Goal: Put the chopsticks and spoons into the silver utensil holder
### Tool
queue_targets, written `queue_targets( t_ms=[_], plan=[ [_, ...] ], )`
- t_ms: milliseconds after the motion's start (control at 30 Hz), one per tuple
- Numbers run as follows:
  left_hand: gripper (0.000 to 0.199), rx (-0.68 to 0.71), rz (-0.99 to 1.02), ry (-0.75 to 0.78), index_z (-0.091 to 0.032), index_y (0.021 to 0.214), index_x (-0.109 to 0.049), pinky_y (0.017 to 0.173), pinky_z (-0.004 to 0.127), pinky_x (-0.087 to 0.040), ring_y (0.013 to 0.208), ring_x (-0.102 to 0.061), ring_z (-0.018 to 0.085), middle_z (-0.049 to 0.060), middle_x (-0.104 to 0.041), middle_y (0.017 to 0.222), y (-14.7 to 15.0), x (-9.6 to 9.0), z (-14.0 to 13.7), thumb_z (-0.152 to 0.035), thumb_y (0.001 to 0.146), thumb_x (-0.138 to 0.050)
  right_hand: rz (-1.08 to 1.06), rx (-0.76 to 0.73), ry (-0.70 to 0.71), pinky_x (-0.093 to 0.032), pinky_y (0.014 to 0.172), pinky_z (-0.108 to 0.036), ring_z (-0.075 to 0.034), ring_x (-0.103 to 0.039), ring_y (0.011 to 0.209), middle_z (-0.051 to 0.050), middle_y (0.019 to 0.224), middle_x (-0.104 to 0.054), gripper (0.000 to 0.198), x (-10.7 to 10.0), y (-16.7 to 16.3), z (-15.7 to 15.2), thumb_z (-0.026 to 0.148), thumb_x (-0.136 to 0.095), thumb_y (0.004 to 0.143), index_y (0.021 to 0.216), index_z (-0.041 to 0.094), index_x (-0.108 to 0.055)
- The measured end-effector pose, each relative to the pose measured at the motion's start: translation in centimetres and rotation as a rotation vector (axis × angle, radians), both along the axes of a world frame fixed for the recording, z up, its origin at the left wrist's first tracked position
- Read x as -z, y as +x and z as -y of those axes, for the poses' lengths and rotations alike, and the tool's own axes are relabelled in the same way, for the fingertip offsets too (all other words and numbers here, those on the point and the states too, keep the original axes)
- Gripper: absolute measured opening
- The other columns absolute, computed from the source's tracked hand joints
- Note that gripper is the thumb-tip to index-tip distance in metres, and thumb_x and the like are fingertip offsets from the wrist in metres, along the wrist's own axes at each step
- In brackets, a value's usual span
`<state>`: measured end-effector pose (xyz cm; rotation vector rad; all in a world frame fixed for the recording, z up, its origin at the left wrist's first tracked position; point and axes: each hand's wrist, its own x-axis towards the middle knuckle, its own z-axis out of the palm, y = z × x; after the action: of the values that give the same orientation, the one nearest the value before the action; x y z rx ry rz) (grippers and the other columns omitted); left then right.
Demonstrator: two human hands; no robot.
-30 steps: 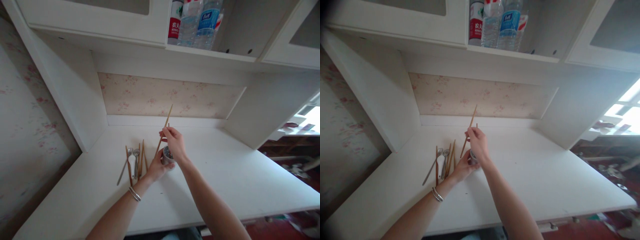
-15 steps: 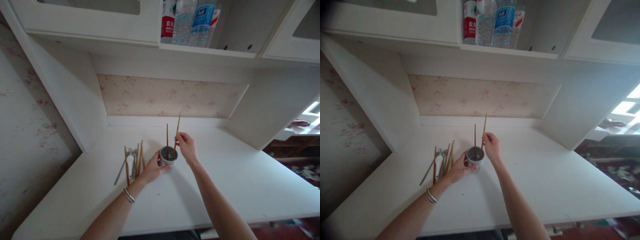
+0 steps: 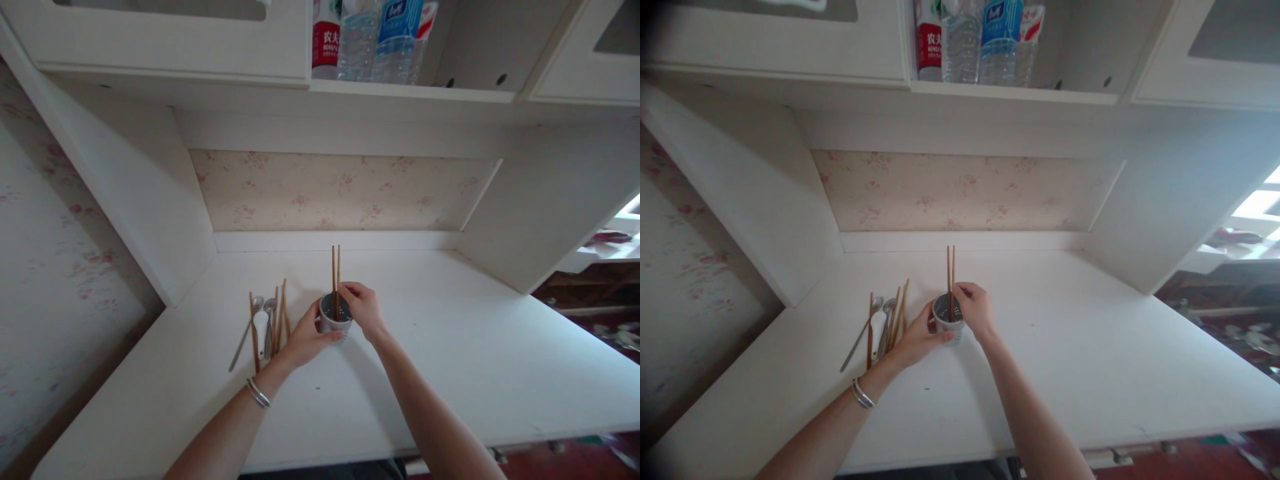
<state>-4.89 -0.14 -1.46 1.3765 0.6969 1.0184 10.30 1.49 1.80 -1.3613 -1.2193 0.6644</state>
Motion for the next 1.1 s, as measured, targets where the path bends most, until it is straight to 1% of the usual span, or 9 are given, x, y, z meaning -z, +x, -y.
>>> queue_targets(
  t_ms=[367,467,600,667,767,867,967,1033,1100],
  plan=[
    [0.078,0.033,0.020,-0.003,-0.020,0.133,-0.044,0.098,0.040,-0.045,0.112,-0.059,0.024,0.012,-0.058,0.128,-0.2,0.0,-0.1,-0.018,0.064,-0.080,-0.037,-0.026,-0.035,-0.050,0.069,-0.032,-0.023,-0.066,0.079,-0.008,0.088,-0.073,0.041,0.0,-0.1,-0.1,0.053,-0.061,0.075,0.089,0.017,-0.073],
    [0.076,0.038,0.005,0.005,-0.021,0.131,-0.046,0.097,0.040,-0.046,0.112,-0.059,0.024,0.011,-0.058,0.128,-0.2,-0.2,0.0,-0.018,0.064,-0.080,-0.081,-0.064,-0.041,-0.051,0.072,-0.033,-0.022,-0.066,0.082,-0.007,0.090,-0.072,0.045,0.1,-0.1,0.2,0.054,-0.060,0.077,0.100,0.018,-0.070],
    [0.071,0.019,-0.061,0.077,-0.020,0.130,-0.049,0.095,0.039,-0.047,0.110,-0.059,0.025,0.011,-0.059,0.126,-0.4,-0.4,0.0,-0.022,0.066,-0.079,-0.214,-0.153,0.003,-0.049,0.088,-0.036,-0.022,-0.062,0.101,-0.007,0.111,-0.064,0.053,1.0,-0.2,1.4,0.052,-0.058,0.082,0.127,0.024,-0.051],
    [0.065,-0.025,-0.130,0.123,-0.019,0.125,-0.054,0.093,0.040,-0.047,0.109,-0.059,0.026,0.012,-0.061,0.122,-0.6,-0.3,-0.1,-0.024,0.065,-0.079,-0.229,-0.175,0.024,-0.045,0.097,-0.038,-0.022,-0.057,0.112,-0.008,0.124,-0.057,0.059,1.8,-0.3,2.3,0.050,-0.059,0.082,0.134,0.026,-0.042],
    [0.058,-0.102,-0.220,0.205,-0.019,0.118,-0.059,0.094,0.040,-0.045,0.109,-0.056,0.026,0.011,-0.061,0.118,-1.0,-0.2,-0.1,-0.026,0.064,-0.080,-0.221,-0.232,0.048,-0.039,0.105,-0.040,-0.023,-0.052,0.120,-0.008,0.135,-0.047,0.075,2.8,-0.6,3.4,0.045,-0.067,0.078,0.141,0.028,-0.030],
    [0.055,-0.145,-0.285,0.303,-0.021,0.116,-0.061,0.096,0.039,-0.044,0.110,-0.054,0.025,0.009,-0.060,0.116,-1.3,-0.2,-0.2,-0.025,0.064,-0.079,-0.241,-0.305,0.061,-0.037,0.107,-0.042,-0.024,-0.052,0.122,-0.008,0.138,-0.046,0.094,3.4,-0.9,3.9,0.037,-0.076,0.070,0.145,0.029,-0.019],
    [0.053,-0.152,-0.345,0.393,-0.021,0.116,-0.062,0.096,0.037,-0.044,0.108,-0.055,0.023,0.008,-0.060,0.114,-1.6,-0.3,-0.4,-0.025,0.065,-0.078,-0.287,-0.357,0.036,-0.040,0.104,-0.047,-0.025,-0.058,0.115,-0.009,0.130,-0.054,0.109,3.7,-1.1,3.7,0.033,-0.081,0.063,0.147,0.030,-0.010],
    [0.057,-0.152,-0.394,0.446,-0.021,0.117,-0.061,0.097,0.038,-0.043,0.108,-0.055,0.023,0.008,-0.060,0.114,-1.9,-0.3,-0.6,-0.025,0.063,-0.079,-0.285,-0.348,0.029,-0.040,0.102,-0.051,-0.026,-0.060,0.112,-0.008,0.124,-0.059,0.110,3.9,-1.2,3.4,0.031,-0.083,0.060,0.145,0.028,-0.013],
    [0.063,-0.175,-0.464,0.498,-0.021,0.120,-0.059,0.100,0.039,-0.041,0.112,-0.053,0.024,0.008,-0.059,0.119,-2.4,-0.3,-1.0,-0.025,0.061,-0.080,-0.239,-0.317,0.062,-0.040,0.102,-0.051,-0.027,-0.059,0.111,-0.009,0.120,-0.061,0.100,4.1,-1.3,3.2,0.030,-0.084,0.057,0.140,0.025,-0.028]
  ],
)
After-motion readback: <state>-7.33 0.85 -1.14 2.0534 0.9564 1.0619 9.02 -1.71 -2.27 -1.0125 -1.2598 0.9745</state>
